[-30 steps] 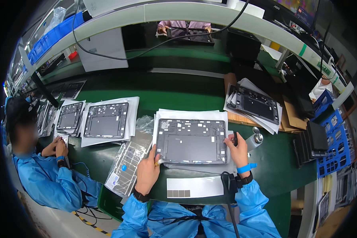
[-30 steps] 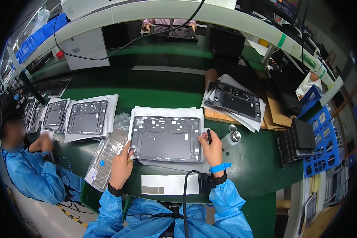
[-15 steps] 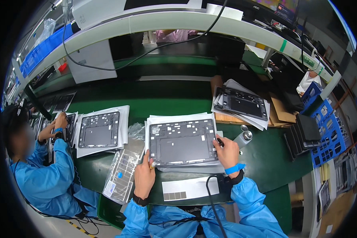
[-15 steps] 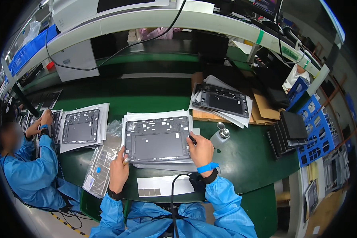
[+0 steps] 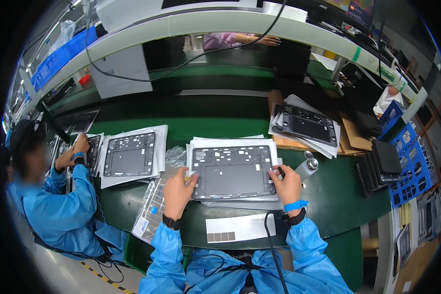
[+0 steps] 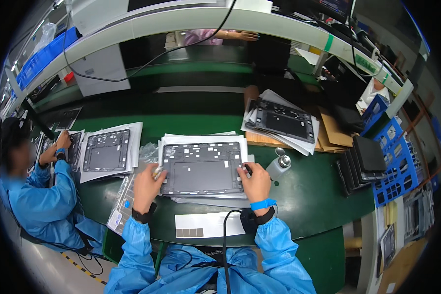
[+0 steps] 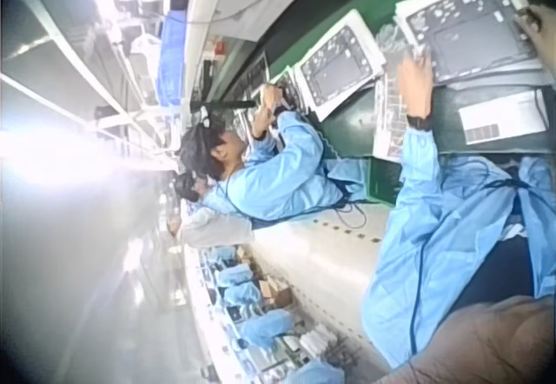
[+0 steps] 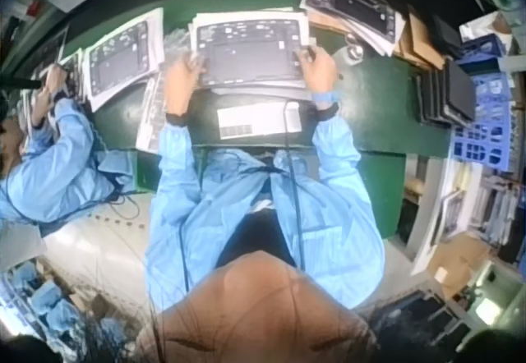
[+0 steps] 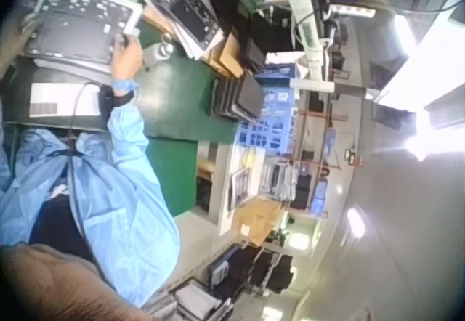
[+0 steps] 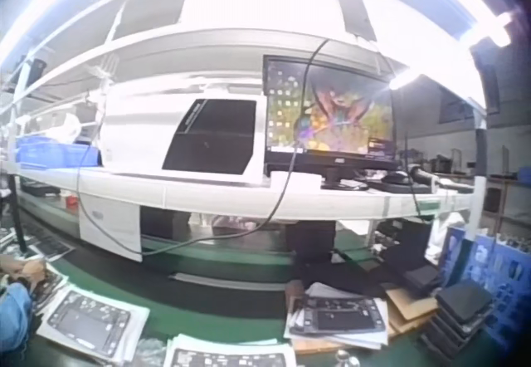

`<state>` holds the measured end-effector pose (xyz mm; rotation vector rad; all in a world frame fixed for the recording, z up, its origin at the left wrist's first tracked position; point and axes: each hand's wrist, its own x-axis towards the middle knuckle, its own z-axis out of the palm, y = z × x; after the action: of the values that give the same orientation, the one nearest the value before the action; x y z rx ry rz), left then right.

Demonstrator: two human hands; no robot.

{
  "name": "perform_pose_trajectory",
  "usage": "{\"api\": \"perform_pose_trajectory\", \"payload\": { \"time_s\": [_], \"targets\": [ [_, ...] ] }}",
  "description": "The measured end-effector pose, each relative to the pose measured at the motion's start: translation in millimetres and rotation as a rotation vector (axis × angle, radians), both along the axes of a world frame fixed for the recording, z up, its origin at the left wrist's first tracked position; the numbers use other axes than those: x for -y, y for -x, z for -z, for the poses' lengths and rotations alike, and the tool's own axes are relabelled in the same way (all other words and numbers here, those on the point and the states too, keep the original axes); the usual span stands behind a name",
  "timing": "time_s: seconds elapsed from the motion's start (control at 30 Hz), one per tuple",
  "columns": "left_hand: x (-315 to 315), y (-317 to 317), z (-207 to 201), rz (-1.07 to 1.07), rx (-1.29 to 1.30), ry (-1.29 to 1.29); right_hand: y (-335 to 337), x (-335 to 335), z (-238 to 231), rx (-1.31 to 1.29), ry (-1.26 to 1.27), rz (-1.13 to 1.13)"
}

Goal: The recorder is applying adhesive strips and assembling internal components into a laptop chassis on an industrial production line.

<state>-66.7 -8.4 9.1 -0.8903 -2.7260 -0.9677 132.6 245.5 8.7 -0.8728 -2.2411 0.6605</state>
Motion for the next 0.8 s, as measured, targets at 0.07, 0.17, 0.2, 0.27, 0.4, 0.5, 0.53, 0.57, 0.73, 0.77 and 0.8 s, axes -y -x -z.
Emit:
{"api": "perform_pose_trajectory", "payload": {
  "time_s": [0.07, 0.17, 0.2, 0.27, 0.4, 0.5, 0.53, 0.57, 0.73, 0.77, 0.8],
  "targets": [
    [-6.8, 7.5, 7.9, -0.02, -0.058, -0.024, 1.8, -1.9, 1.0, 0.036, 0.05, -0.004],
    [-9.4, 10.6, 8.2, -0.06, -0.051, 0.019, 2.7, -2.8, 4.1, 0.037, 0.106, 0.004],
    [-9.6, 14.6, 11.4, -0.063, -0.056, 0.021, 5.3, -4.8, 5.2, 0.032, 0.107, 0.0],
    [-10.8, 23.8, 18.4, -0.041, -0.008, -0.032, 6.4, -9.5, 8.8, 0.023, 0.194, -0.029],
    [-19.6, 34.9, 5.4, 0.036, 0.245, -0.083, 11.6, -17.7, 19.5, -0.05, 0.279, -0.025],
    [-37.0, 16.0, -13.6, 0.043, 0.064, -0.097, 9.2, -20.5, 23.7, -0.04, 0.319, -0.046],
    [-35.3, 17.8, -9.0, 0.046, 0.057, -0.092, 7.8, -17.5, 20.5, -0.049, 0.323, -0.043],
    [-32.8, 24.5, -0.5, -0.055, -0.029, -0.064, 9.5, -14.4, 17.0, -0.047, 0.313, -0.031],
    [-27.8, 24.0, 13.5, -0.077, -0.215, 0.126, 9.8, -13.7, 20.7, -0.094, 0.21, -0.024],
    [-30.9, 19.2, 9.8, -0.112, -0.254, 0.179, 10.0, -13.7, 17.2, -0.091, 0.257, -0.037],
    [-31.5, 15.1, 5.5, -0.106, -0.256, 0.181, 8.2, -13.7, 18.0, -0.093, 0.259, -0.031]
  ]
}}
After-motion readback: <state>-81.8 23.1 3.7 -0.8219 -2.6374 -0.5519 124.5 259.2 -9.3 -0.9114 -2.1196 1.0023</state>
